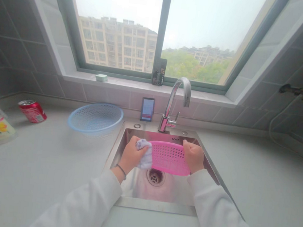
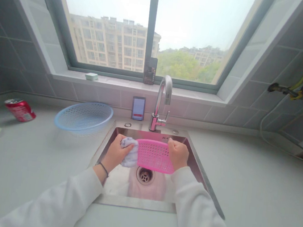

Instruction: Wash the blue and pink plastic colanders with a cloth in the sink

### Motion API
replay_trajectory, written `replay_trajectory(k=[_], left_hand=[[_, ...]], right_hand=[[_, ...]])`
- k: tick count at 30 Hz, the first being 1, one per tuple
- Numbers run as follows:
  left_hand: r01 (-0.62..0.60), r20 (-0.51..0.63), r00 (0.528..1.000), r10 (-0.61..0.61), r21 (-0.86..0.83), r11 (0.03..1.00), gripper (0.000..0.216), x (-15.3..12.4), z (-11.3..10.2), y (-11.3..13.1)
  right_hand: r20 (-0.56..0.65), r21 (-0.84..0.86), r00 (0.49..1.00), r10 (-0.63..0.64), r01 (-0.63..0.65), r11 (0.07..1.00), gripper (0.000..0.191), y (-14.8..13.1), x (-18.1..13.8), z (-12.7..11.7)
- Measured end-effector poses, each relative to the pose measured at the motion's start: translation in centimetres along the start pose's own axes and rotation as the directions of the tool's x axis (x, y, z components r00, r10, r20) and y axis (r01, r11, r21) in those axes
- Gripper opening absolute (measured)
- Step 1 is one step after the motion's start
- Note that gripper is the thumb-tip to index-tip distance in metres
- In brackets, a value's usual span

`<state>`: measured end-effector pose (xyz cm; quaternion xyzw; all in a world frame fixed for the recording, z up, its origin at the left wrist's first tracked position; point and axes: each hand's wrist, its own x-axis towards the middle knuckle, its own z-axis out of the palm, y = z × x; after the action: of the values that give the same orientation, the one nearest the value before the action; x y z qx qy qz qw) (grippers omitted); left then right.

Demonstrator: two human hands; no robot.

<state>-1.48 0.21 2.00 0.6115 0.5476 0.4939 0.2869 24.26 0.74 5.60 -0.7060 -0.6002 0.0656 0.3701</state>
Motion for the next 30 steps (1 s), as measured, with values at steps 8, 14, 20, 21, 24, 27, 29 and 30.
replay_trajectory(k=[8, 14, 20, 21, 24, 27, 29, 30], left_hand=[[-0.088, 0.159, 0.982, 0.101, -0.084, 0.993, 0.026, -1.8, 1.1, 1.4], [-0.026, -0.04, 0.999, 0.026, 0.008, 1.0, 0.026, -0.3, 0.1, 0.4], [-0.034, -0.129, 0.991, 0.026, -0.059, 0.998, 0.03, -0.4, -0.2, 0.8], [-0.051, -0.106, 0.993, 0.043, -0.078, 0.996, 0.03, -0.6, -0.1, 1.2], [-0.08, -0.05, 0.996, 0.075, -0.097, 0.992, 0.029, -1.3, 0.4, 1.7], [-0.057, -0.101, 0.994, 0.051, -0.06, 0.997, 0.029, -0.9, 0.3, 1.2], [-0.025, -0.149, 0.989, 0.021, -0.027, 0.999, 0.029, -0.3, 0.1, 0.4], [-0.007, -0.162, 0.987, 0.004, -0.017, 1.0, 0.029, 0.1, -0.1, 0.1]], right_hand=[[0.185, -0.222, 0.979, -0.09, 0.131, 0.966, 0.051, -2.2, -0.9, 2.3], [0.122, -0.142, 0.992, -0.014, 0.032, 0.989, 0.052, -1.3, -0.2, 1.2], [0.155, -0.112, 0.988, -0.012, 0.029, 0.993, 0.052, -1.0, -0.4, 1.2], [0.183, -0.136, 0.982, -0.035, 0.06, 0.989, 0.052, -1.4, -0.7, 1.5], [0.231, -0.187, 0.968, -0.099, 0.144, 0.972, 0.049, -2.3, -1.2, 2.4], [0.18, -0.16, 0.977, -0.116, 0.146, 0.976, 0.051, -2.2, -1.1, 2.2], [0.111, -0.083, 0.988, -0.103, 0.112, 0.99, 0.052, -1.3, -0.7, 1.4], [0.077, -0.035, 0.993, -0.088, 0.091, 0.995, 0.052, -0.8, -0.4, 1.0]])
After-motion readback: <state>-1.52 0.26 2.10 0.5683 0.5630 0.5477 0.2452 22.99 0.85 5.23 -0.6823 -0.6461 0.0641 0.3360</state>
